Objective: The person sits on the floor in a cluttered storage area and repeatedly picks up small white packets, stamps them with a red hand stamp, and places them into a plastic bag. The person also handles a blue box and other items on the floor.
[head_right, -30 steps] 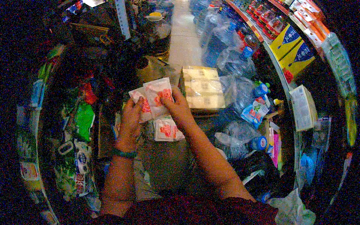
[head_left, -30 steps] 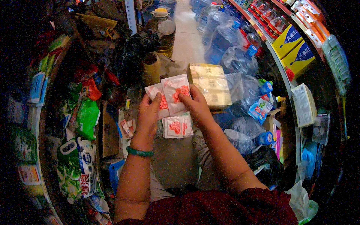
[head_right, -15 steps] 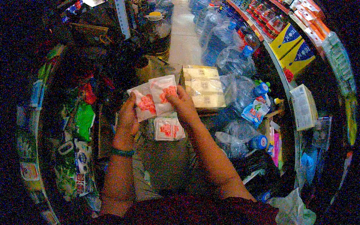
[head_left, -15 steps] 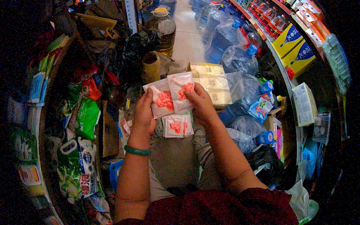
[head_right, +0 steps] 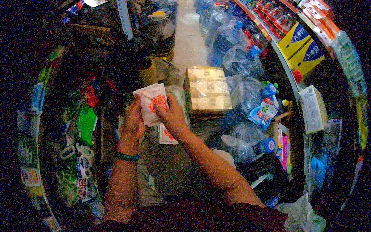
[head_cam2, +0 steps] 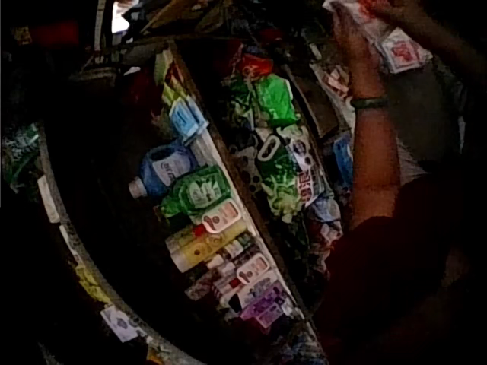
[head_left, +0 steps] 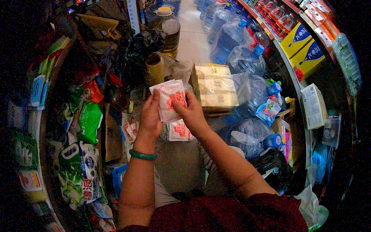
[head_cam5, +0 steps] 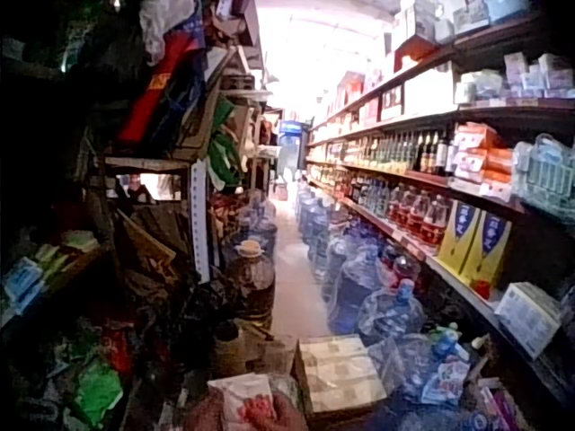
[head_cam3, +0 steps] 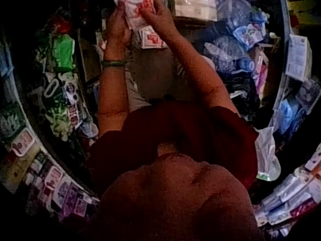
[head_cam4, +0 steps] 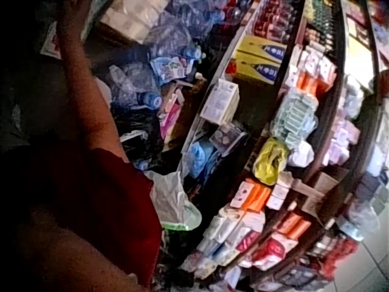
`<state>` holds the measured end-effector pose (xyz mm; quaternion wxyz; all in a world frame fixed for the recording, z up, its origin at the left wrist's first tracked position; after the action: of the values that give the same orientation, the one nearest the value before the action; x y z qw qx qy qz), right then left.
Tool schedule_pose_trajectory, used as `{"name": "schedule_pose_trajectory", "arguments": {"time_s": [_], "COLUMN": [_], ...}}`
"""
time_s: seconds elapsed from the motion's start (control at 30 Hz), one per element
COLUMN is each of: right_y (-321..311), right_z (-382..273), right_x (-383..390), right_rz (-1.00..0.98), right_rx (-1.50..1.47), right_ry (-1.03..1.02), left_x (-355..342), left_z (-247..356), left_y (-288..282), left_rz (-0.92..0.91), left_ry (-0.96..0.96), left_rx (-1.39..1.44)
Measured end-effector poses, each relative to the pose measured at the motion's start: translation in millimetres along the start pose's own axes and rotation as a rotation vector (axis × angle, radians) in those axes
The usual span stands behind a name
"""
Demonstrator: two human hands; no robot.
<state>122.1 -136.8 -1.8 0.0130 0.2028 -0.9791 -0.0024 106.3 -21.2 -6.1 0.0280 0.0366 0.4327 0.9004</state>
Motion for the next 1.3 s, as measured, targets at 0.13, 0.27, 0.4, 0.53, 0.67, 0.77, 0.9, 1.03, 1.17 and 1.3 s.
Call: {"name": "schedule_pose_trajectory", "arguments": {"time_s": [0.13, 0.27, 0.4, 0.53, 0.67, 0.77, 0.9, 1.03, 1.17, 1.3], "right_y": [-2.9, 8.0, 1.8, -9.2, -113.0, -232.1, -300.8, -318.9, -315.3, -310.2], "right_z": [-5.2, 2.1, 5.2, 1.3, 22.6, 7.5, 14.0, 26.0, 34.9, 18.2], "right_x": [0.2, 0.7, 4.6, 7.6, -20.0, -5.4, 12.0, 24.8, 22.6, 19.2], "right_rz": [0.004, -0.22, -0.243, -0.213, 0.037, 0.497, 0.646, 0.619, 0.543, 0.439], "right_rx": [-0.155, -0.446, -0.333, -0.4, 0.193, 0.487, 1.082, 1.237, 1.27, 1.246], "right_ry": [-0.069, 0.175, 0.194, 0.2, 0.213, 0.088, 0.331, 0.542, 0.521, 0.383], "left_x": [8.8, 13.1, 9.1, 1.5, 3.1, 3.9, 8.3, 11.1, 16.5, 12.6], "left_z": [1.2, 6.6, -4.5, -6.7, -0.7, -0.3, 2.5, 3.1, 5.8, 4.3], "left_y": [5.1, 8.3, 5.2, -1.2, -9.0, -11.0, -12.9, -0.4, 5.0, -4.3], "left_rz": [0.106, 0.066, 0.108, 0.059, 0.152, 0.13, 0.142, 0.136, 0.15, 0.114], "left_ry": [-0.035, 0.025, -0.05, -0.018, 0.028, -0.013, -0.059, -0.091, -0.108, -0.094], "left_rx": [-0.229, -0.376, -0.317, -0.414, -0.427, -0.464, -0.47, -0.476, -0.527, -0.46]}}
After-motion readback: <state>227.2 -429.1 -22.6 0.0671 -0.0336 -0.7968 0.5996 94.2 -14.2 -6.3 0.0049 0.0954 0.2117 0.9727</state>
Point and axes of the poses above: each hand's wrist, its own x-axis away from the middle knuckle, its own y-axis out of the palm, z = x × y, the point moved 7 cm from there along -x, towards the middle knuckle, and after that the axes turned 9 degrees about -z, right-handed, at the moved point
